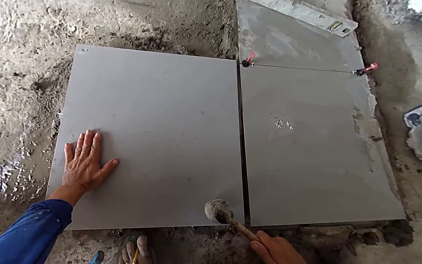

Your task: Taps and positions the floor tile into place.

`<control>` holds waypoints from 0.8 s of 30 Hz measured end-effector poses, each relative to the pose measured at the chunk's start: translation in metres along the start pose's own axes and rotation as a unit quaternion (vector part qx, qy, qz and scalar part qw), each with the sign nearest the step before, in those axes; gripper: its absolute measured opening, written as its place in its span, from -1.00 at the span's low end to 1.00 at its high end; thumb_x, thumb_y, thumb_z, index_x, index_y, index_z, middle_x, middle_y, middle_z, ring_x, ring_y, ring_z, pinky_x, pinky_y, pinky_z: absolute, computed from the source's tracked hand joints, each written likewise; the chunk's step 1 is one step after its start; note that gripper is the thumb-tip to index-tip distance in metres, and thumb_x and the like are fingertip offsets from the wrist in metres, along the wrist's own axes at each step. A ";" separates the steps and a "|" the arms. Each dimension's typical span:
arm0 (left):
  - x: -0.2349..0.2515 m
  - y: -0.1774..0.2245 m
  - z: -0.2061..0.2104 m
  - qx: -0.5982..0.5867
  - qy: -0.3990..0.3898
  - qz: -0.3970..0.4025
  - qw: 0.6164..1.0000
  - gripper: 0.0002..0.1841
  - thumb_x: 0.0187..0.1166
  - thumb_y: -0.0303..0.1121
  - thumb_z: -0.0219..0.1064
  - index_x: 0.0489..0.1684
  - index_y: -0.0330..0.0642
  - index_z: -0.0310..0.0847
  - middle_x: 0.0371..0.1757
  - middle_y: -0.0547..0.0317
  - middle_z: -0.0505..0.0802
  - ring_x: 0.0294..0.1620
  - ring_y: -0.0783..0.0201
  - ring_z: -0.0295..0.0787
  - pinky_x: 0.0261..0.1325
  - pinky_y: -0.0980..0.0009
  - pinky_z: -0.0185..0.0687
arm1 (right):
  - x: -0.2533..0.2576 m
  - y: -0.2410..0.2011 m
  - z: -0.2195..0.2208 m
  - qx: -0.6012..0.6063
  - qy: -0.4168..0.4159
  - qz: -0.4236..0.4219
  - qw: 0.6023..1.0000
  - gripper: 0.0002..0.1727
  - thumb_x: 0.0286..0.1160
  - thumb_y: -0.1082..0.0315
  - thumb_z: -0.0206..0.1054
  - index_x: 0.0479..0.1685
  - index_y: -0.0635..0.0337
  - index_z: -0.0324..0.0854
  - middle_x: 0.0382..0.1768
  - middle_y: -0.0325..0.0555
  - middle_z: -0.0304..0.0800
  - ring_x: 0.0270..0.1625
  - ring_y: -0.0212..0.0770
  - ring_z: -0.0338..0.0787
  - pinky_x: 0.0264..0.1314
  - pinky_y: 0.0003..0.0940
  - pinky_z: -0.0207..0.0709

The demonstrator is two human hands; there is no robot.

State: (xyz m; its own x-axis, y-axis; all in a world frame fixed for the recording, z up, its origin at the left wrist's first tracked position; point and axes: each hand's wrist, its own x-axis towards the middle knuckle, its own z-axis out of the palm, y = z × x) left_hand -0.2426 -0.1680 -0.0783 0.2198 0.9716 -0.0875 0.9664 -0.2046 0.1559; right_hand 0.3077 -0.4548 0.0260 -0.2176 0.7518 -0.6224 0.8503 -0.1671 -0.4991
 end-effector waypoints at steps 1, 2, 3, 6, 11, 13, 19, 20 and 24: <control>-0.001 0.008 -0.003 -0.012 0.003 -0.001 1.000 0.20 0.36 0.64 -0.26 0.94 -0.12 -0.10 0.94 -0.12 0.02 0.96 -0.16 -0.23 0.78 -0.45 -0.43 | 0.001 0.003 0.001 -0.002 0.024 -0.025 0.999 -0.25 0.84 -0.25 -0.18 -0.21 0.28 0.63 -0.67 0.04 0.63 -0.57 0.07 0.76 -0.53 0.08 0.60; -0.007 0.018 -0.006 -0.023 0.005 0.003 1.000 0.17 0.40 0.61 -0.23 0.94 -0.14 -0.09 0.93 -0.16 0.03 0.95 -0.20 -0.23 0.75 -0.52 -0.44 | 0.000 0.005 0.006 -0.003 0.045 -0.046 0.998 -0.25 0.84 -0.26 -0.18 -0.24 0.27 0.63 -0.70 0.01 0.61 -0.60 0.04 0.74 -0.59 0.05 0.59; -0.016 0.034 -0.008 -0.027 0.008 0.017 0.999 0.15 0.44 0.58 -0.23 0.93 -0.15 -0.08 0.93 -0.19 0.03 0.95 -0.23 -0.23 0.72 -0.58 -0.44 | -0.002 0.007 0.014 -0.011 0.058 -0.053 0.997 -0.24 0.83 -0.28 -0.21 -0.27 0.23 0.61 -0.72 -0.03 0.58 -0.62 0.01 0.73 -0.62 0.01 0.56; -0.044 0.087 0.004 -0.015 0.011 0.084 0.996 0.10 0.49 0.56 -0.26 0.94 -0.11 -0.05 0.93 -0.14 0.06 0.95 -0.18 -0.16 0.75 -0.56 -0.40 | 0.003 0.003 0.017 -0.033 0.051 -0.028 0.998 -0.20 0.80 -0.33 -0.23 -0.30 0.22 0.62 -0.71 0.00 0.59 -0.60 0.06 0.75 -0.58 0.07 0.57; -0.062 0.092 0.021 0.019 0.000 0.095 0.995 0.08 0.46 0.57 -0.27 0.94 0.00 -0.01 0.94 -0.04 0.09 0.95 -0.07 -0.13 0.80 -0.45 -0.42 | 0.006 -0.005 0.030 -0.050 0.030 -0.026 0.998 -0.16 0.77 -0.39 -0.30 -0.29 0.19 0.61 -0.70 -0.01 0.60 -0.58 0.06 0.77 -0.58 0.07 0.59; -0.057 0.090 0.020 0.014 0.004 0.090 0.996 0.08 0.45 0.58 -0.25 0.94 0.02 -0.01 0.94 0.00 0.08 0.96 -0.04 -0.15 0.81 -0.43 -0.43 | 0.009 -0.015 0.023 -0.044 0.018 -0.032 0.998 -0.19 0.80 -0.34 -0.23 -0.24 0.24 0.63 -0.67 0.04 0.64 -0.55 0.10 0.79 -0.54 0.10 0.61; -0.058 0.092 0.022 0.011 0.005 0.090 0.996 0.04 0.48 0.54 -0.24 0.95 0.06 -0.03 0.96 0.07 0.04 0.97 0.04 -0.20 0.84 -0.37 -0.42 | 0.020 -0.042 0.020 -0.061 -0.051 -0.017 0.997 -0.21 0.81 -0.32 -0.19 -0.16 0.26 0.65 -0.56 0.12 0.74 -0.41 0.19 0.86 -0.39 0.19 0.67; -0.059 0.091 0.024 0.008 0.012 0.093 0.996 0.03 0.49 0.53 -0.24 0.94 0.05 -0.01 0.96 0.07 0.05 0.97 0.04 -0.19 0.85 -0.36 -0.41 | 0.022 -0.045 0.023 -0.058 -0.046 -0.025 0.997 -0.22 0.81 -0.30 -0.18 -0.18 0.26 0.64 -0.58 0.11 0.72 -0.43 0.19 0.85 -0.41 0.18 0.67; -0.063 0.087 0.028 -0.004 0.046 0.107 0.993 -0.05 0.56 0.42 -0.26 0.90 -0.02 0.12 0.92 0.04 0.17 0.94 0.02 -0.06 0.85 -0.34 -0.32 | 0.036 -0.064 0.027 -0.051 -0.056 -0.031 0.997 -0.21 0.81 -0.31 -0.20 -0.14 0.26 0.65 -0.55 0.10 0.74 -0.39 0.16 0.86 -0.36 0.17 0.68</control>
State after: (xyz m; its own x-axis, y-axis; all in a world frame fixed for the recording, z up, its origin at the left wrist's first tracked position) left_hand -0.1688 -0.2504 -0.0866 0.4070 0.9126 0.0393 0.8976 -0.4075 0.1682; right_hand 0.2326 -0.4338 0.0190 -0.3192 0.6813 -0.6587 0.8768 -0.0515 -0.4781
